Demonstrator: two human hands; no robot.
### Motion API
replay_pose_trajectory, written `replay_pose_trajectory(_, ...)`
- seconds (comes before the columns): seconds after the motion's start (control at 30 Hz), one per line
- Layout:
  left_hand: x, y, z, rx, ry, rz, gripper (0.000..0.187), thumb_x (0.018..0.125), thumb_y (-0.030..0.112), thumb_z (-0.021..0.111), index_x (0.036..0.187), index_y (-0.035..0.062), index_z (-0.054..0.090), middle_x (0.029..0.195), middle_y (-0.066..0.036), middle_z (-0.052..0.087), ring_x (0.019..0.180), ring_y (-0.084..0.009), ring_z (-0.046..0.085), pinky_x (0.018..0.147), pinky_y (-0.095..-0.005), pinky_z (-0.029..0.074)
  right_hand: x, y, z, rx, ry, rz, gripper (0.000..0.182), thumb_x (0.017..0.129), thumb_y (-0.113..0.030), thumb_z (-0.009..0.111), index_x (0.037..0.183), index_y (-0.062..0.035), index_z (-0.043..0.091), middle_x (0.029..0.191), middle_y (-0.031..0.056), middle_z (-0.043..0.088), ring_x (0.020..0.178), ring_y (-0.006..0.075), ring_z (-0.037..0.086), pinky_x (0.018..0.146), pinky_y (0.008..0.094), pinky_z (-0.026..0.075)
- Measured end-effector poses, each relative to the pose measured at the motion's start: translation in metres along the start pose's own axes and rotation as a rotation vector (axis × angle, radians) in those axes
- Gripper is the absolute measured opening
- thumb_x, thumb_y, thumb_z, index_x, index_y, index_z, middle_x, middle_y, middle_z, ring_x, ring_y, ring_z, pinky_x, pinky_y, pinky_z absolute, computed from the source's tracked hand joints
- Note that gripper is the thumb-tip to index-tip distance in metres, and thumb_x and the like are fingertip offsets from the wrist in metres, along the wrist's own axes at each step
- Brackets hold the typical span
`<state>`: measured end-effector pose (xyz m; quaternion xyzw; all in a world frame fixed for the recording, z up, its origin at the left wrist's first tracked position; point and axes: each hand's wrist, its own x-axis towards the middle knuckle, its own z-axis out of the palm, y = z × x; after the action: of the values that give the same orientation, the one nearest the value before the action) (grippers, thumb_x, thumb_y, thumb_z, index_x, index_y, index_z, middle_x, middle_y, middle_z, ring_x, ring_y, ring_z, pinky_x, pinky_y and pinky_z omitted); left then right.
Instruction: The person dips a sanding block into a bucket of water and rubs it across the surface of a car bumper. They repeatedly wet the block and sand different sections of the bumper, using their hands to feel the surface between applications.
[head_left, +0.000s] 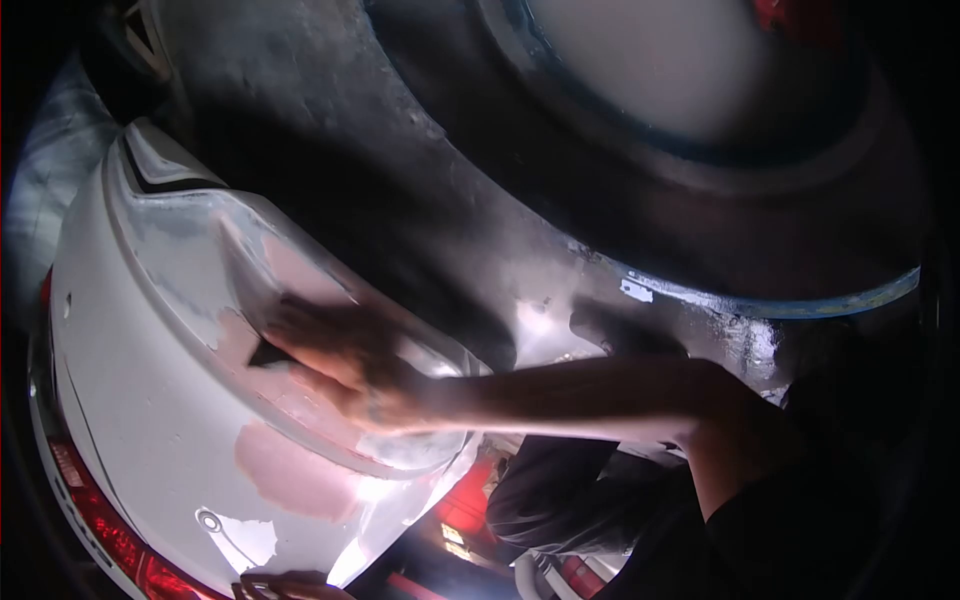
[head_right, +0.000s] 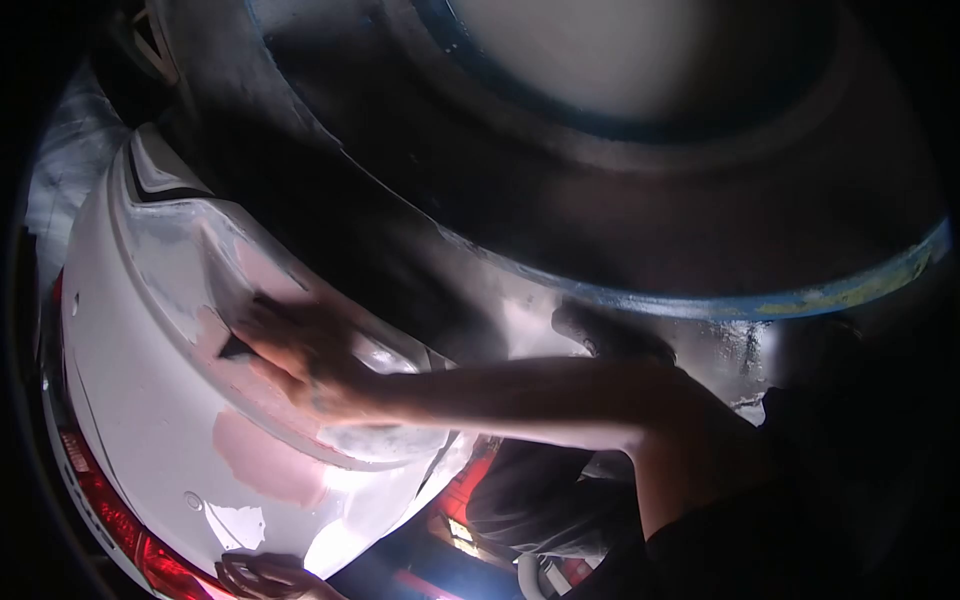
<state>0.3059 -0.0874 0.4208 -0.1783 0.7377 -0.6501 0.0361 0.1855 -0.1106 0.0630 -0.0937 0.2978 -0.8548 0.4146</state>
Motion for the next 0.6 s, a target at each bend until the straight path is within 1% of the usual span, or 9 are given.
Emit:
replay_pose_trajectory(0.1,0.02,0.04,-0.02,-0.14,-0.083,-0.295,0.045,0.11,0.043,0.04,0.114,0.0053,0.063,0.108,-0.011,0.066,0.087,-0.0237,0.064,0.08,-0.0391,0.054,0.002,0.001,0.002,0.16,0.006,0.002,0.043,0.106,-0.02,0.054,0.146,-0.0038,0.053,0.149,0.0177,0.055,0.144,0.0309,0.045,0.123,0.0424,0.034)
replay_pose_trajectory(0.17,0.032,0.05,-0.023,0.073,0.107,0.206,0.046,0.11,0.045,0.04,0.114,0.0055,0.063,0.107,-0.011,0.067,0.088,-0.0254,0.065,0.085,-0.0446,0.054,-0.023,-0.003,-0.004,0.014,0.014,0.014,0.043,0.106,-0.019,0.055,0.146,-0.0031,0.053,0.147,0.0182,0.056,0.145,0.0306,0.045,0.123,0.0435,0.034)
replay_pose_trajectory(0.3,0.029,0.053,-0.022,0.06,0.051,0.124,0.046,0.109,0.046,0.042,0.115,0.0051,0.063,0.105,-0.014,0.068,0.093,-0.0282,0.066,0.089,-0.0491,0.053,-0.014,0.002,0.0,-0.176,0.092,-0.086,0.039,0.104,-0.016,0.057,0.141,-0.0036,0.058,0.142,0.0163,0.061,0.138,0.0306,0.052,0.116,0.0451,0.04)
replay_pose_trajectory(0.33,0.006,0.008,-0.021,-0.097,-0.065,0.231,0.048,0.111,0.033,0.038,0.135,-0.0018,0.061,0.136,-0.019,0.062,0.127,-0.0382,0.058,0.105,-0.0557,0.046,0.004,0.013,0.011,0.003,0.091,-0.06,0.037,0.103,-0.015,0.059,0.137,-0.0031,0.062,0.14,0.0163,0.062,0.131,0.0323,0.058,0.112,0.0447,0.042)
replay_pose_trajectory(0.37,-0.004,-0.062,-0.01,-0.011,-0.142,0.387,0.047,0.11,0.031,0.038,0.134,-0.0012,0.061,0.135,-0.019,0.063,0.126,-0.0382,0.059,0.104,-0.056,0.046,0.015,-0.01,-0.01,0.334,-0.099,0.184,0.039,0.102,-0.015,0.059,0.139,-0.0023,0.059,0.137,0.0178,0.063,0.125,0.0349,0.061,0.113,0.0452,0.04)
replay_pose_trajectory(0.43,0.003,0.0,-0.014,-0.034,-0.012,0.236,0.046,0.11,0.031,0.038,0.134,-0.0007,0.062,0.134,-0.019,0.064,0.125,-0.0387,0.06,0.104,-0.0561,0.046,-0.02,-0.003,-0.002,0.109,-0.075,0.11,0.047,0.104,-0.015,0.056,0.148,-0.0026,0.048,0.148,0.0195,0.054,0.135,0.035,0.054,0.12,0.0457,0.035)
replay_pose_trajectory(0.5,0.008,0.01,-0.018,-0.066,-0.014,0.254,0.046,0.109,0.03,0.038,0.134,-0.0009,0.062,0.133,-0.019,0.064,0.124,-0.0387,0.06,0.103,-0.0565,0.047,-0.082,0.0,-0.003,0.084,-0.182,0.066,0.06,0.108,-0.015,0.049,0.162,-0.0057,0.025,0.167,0.0199,0.023,0.155,0.0319,0.025,0.128,0.0435,0.024)
replay_pose_trajectory(0.57,0.006,0.008,-0.012,-0.049,-0.024,0.249,0.046,0.109,0.03,0.039,0.134,-0.0013,0.061,0.134,-0.019,0.063,0.124,-0.0393,0.06,0.102,-0.0566,0.048,-0.109,-0.004,-0.011,0.183,-0.152,0.055,0.059,0.107,-0.014,0.049,0.161,-0.0053,0.026,0.167,0.0197,0.026,0.155,0.0318,0.025,0.127,0.0444,0.025)
replay_pose_trajectory(0.6,0.007,0.02,-0.011,-0.043,-0.017,0.058,0.041,0.109,0.035,0.043,0.123,0.0017,0.062,0.119,-0.016,0.065,0.109,-0.0342,0.063,0.095,-0.0528,0.051,-0.101,0.001,-0.009,0.185,-0.159,0.052,0.059,0.107,-0.014,0.049,0.161,-0.0053,0.026,0.167,0.0197,0.026,0.155,0.0318,0.025,0.127,0.0444,0.025)
